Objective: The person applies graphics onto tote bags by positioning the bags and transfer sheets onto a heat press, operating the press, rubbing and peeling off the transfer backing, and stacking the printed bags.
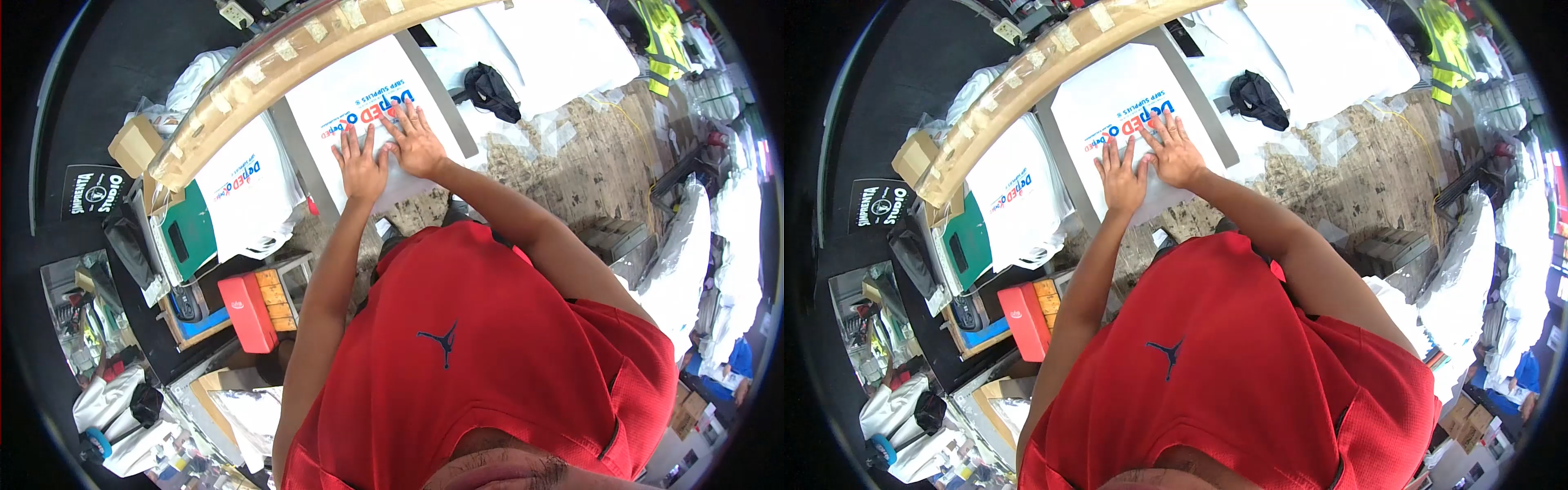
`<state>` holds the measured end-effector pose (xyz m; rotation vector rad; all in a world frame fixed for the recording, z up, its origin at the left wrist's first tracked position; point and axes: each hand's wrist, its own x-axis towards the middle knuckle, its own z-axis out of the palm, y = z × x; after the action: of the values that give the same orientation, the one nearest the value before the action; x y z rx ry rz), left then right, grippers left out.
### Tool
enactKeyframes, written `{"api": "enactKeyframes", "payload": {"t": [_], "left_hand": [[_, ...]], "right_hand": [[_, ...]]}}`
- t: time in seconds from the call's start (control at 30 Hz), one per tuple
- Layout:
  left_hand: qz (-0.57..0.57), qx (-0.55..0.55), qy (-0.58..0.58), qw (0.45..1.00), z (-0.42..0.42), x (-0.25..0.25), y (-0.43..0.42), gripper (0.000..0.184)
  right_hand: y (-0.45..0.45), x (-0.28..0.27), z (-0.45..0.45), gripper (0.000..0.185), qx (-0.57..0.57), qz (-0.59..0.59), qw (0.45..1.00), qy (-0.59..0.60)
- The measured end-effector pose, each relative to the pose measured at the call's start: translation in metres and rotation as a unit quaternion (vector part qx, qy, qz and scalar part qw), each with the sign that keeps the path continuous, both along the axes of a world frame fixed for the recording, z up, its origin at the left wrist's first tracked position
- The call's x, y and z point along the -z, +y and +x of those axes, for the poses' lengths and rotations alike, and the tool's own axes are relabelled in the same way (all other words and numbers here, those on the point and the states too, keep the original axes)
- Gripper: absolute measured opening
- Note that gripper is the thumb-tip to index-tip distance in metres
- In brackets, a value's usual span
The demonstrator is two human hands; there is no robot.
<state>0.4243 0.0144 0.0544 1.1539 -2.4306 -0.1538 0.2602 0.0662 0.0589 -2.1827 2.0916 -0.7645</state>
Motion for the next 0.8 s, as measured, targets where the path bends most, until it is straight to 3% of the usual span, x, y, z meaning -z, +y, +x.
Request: {"api": "enactKeyframes", "payload": {"t": [0.43,0.5,0.53,0.57,0.6,0.67,0.7,0.73,0.8], "left_hand": [[0.002,-0.005,-0.003,1.0,-0.003,-0.003,0.001,0.054],[-0.002,-0.038,-0.071,0.997,-0.005,-0.015,0.007,0.055],[-0.007,-0.036,-0.069,0.997,-0.005,-0.04,0.009,0.055],[0.21,0.057,-0.075,0.973,-0.005,-0.084,0.015,0.055],[0.416,0.147,-0.079,0.894,-0.004,-0.135,0.023,0.055],[0.351,0.472,-0.002,0.809,0.006,-0.254,0.037,0.052],[0.351,0.487,-0.02,0.799,0.009,-0.336,0.038,0.045],[0.342,0.425,0.057,0.836,0.02,-0.387,0.033,0.038],[-0.023,0.423,0.181,0.888,0.016,-0.488,-0.017,0.039]], "right_hand": [[-0.003,0.003,0.001,0.056,-0.006,0.037,0.999,0.009],[-0.002,-0.002,0.001,0.056,-0.006,0.073,0.996,0.05],[-0.004,-0.003,0.001,0.056,-0.004,0.069,0.996,0.051],[-0.004,-0.001,0.001,0.056,-0.01,0.074,0.996,0.048],[-0.005,-0.001,0.0,0.057,-0.015,0.08,0.996,0.046],[-0.009,-0.008,0.001,0.057,-0.009,0.104,0.994,0.041],[-0.009,-0.01,0.003,0.057,-0.006,0.125,0.991,0.039],[-0.008,-0.018,0.005,0.058,-0.004,0.146,0.989,0.039],[-0.01,-0.03,0.011,0.058,0.001,0.154,0.987,0.051]]}}
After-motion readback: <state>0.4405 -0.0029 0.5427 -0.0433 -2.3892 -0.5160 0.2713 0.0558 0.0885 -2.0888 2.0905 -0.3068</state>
